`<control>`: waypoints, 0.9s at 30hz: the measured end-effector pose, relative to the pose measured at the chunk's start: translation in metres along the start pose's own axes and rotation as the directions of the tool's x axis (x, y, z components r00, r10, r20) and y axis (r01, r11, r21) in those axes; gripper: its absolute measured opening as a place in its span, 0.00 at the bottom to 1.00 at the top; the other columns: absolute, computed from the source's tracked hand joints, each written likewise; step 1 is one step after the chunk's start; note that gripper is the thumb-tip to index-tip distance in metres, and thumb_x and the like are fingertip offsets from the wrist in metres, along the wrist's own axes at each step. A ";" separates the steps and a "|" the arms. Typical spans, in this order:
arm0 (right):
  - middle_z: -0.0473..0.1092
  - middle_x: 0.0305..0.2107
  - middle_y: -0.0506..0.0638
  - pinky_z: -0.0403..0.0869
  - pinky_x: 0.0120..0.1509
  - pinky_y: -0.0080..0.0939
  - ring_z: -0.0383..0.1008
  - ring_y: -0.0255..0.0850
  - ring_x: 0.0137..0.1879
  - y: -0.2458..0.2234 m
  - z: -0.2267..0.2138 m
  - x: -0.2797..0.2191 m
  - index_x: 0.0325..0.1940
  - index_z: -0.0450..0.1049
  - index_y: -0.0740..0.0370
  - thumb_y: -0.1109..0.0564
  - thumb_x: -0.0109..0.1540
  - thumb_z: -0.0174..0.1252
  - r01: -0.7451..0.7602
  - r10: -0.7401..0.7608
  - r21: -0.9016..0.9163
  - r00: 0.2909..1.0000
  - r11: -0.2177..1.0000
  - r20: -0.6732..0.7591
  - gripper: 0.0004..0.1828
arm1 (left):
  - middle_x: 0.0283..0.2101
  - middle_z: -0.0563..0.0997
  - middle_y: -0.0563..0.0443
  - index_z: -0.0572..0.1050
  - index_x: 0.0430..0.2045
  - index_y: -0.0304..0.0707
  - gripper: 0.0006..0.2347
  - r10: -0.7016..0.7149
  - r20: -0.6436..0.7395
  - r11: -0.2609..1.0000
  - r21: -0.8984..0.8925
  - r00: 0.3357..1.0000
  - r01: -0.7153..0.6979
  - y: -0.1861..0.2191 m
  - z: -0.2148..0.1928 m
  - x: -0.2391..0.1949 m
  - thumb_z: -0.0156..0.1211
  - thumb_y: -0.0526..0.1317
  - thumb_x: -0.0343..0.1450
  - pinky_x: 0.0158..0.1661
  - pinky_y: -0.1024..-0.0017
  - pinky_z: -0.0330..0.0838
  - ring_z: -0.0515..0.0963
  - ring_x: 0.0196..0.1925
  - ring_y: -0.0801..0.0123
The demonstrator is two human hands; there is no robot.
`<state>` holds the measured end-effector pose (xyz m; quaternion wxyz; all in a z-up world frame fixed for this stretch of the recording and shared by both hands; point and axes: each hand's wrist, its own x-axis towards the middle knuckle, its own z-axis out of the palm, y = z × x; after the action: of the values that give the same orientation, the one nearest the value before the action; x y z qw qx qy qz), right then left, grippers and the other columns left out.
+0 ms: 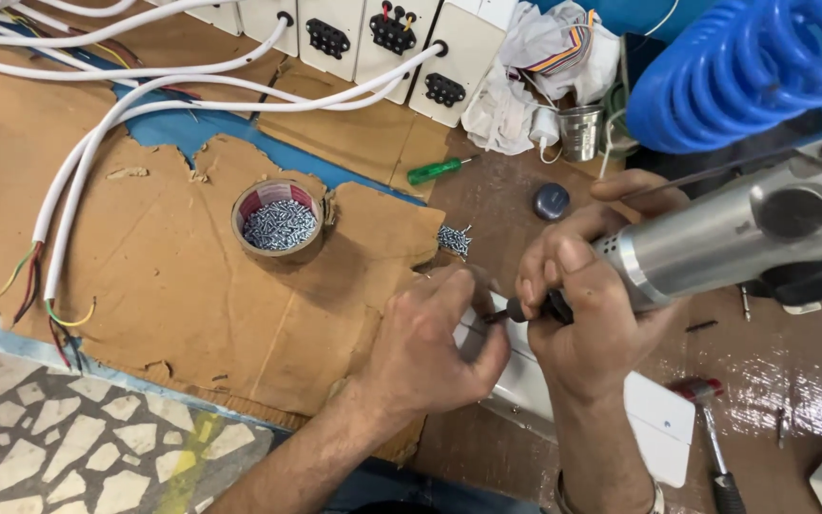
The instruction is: The person uses a pneumatic screwdriver to drive screws into white electrical boxes on a workbench. They repeatedly pick up screws, align them with pre-drilled holes, and tighten them while holding the box steady. The person occasionally flips the box to check alignment and continues the process across multiple units.
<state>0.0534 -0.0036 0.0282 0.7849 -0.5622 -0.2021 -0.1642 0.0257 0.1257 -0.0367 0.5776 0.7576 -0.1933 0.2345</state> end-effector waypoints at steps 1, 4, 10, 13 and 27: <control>0.63 0.22 0.52 0.67 0.27 0.36 0.60 0.35 0.21 0.000 0.001 -0.002 0.58 0.60 0.70 0.69 0.66 0.55 -0.004 0.004 -0.003 1.000 1.000 -0.001 0.17 | 0.32 0.79 0.42 0.71 0.35 0.31 0.12 -0.004 0.001 1.000 -0.003 1.000 0.004 0.000 0.001 -0.001 0.68 0.33 0.63 0.36 0.60 0.76 0.82 0.36 0.50; 0.63 0.20 0.52 0.66 0.26 0.35 0.61 0.35 0.20 0.000 0.002 -0.007 0.58 0.59 0.68 0.67 0.67 0.58 0.012 -0.012 -0.004 1.000 1.000 0.016 0.18 | 0.29 0.79 0.44 0.71 0.29 0.34 0.09 -0.095 0.039 0.995 -0.011 0.995 0.096 0.000 0.001 -0.001 0.67 0.34 0.63 0.35 0.60 0.76 0.83 0.33 0.52; 0.64 0.22 0.50 0.67 0.27 0.34 0.62 0.36 0.23 0.000 -0.002 -0.015 0.58 0.57 0.64 0.66 0.67 0.64 -0.032 0.029 0.038 0.997 0.999 0.067 0.23 | 0.28 0.78 0.44 0.70 0.27 0.33 0.09 -0.079 0.032 0.997 -0.017 0.996 0.080 0.003 0.000 0.000 0.66 0.33 0.62 0.35 0.57 0.74 0.81 0.33 0.50; 0.64 0.24 0.50 0.67 0.29 0.35 0.63 0.38 0.23 0.001 -0.005 -0.015 0.59 0.58 0.64 0.65 0.66 0.63 -0.064 0.054 0.077 0.990 0.995 0.127 0.23 | 0.29 0.77 0.43 0.70 0.27 0.32 0.09 -0.071 0.024 0.997 -0.028 0.997 0.071 0.003 -0.001 0.002 0.66 0.33 0.62 0.34 0.57 0.74 0.81 0.34 0.50; 0.59 0.21 0.50 0.64 0.23 0.35 0.57 0.35 0.18 0.003 -0.007 -0.010 0.56 0.57 0.66 0.67 0.64 0.55 -0.001 0.000 0.113 1.000 0.994 0.010 0.19 | 0.31 0.79 0.45 0.72 0.38 0.29 0.13 -0.078 0.014 0.996 -0.051 0.997 0.078 0.003 0.000 0.000 0.65 0.35 0.63 0.36 0.59 0.76 0.82 0.35 0.54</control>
<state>0.0476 -0.0086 0.0185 0.8145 -0.5178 -0.2148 -0.1495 0.0238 0.1254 -0.0348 0.6045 0.7508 -0.1730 0.2023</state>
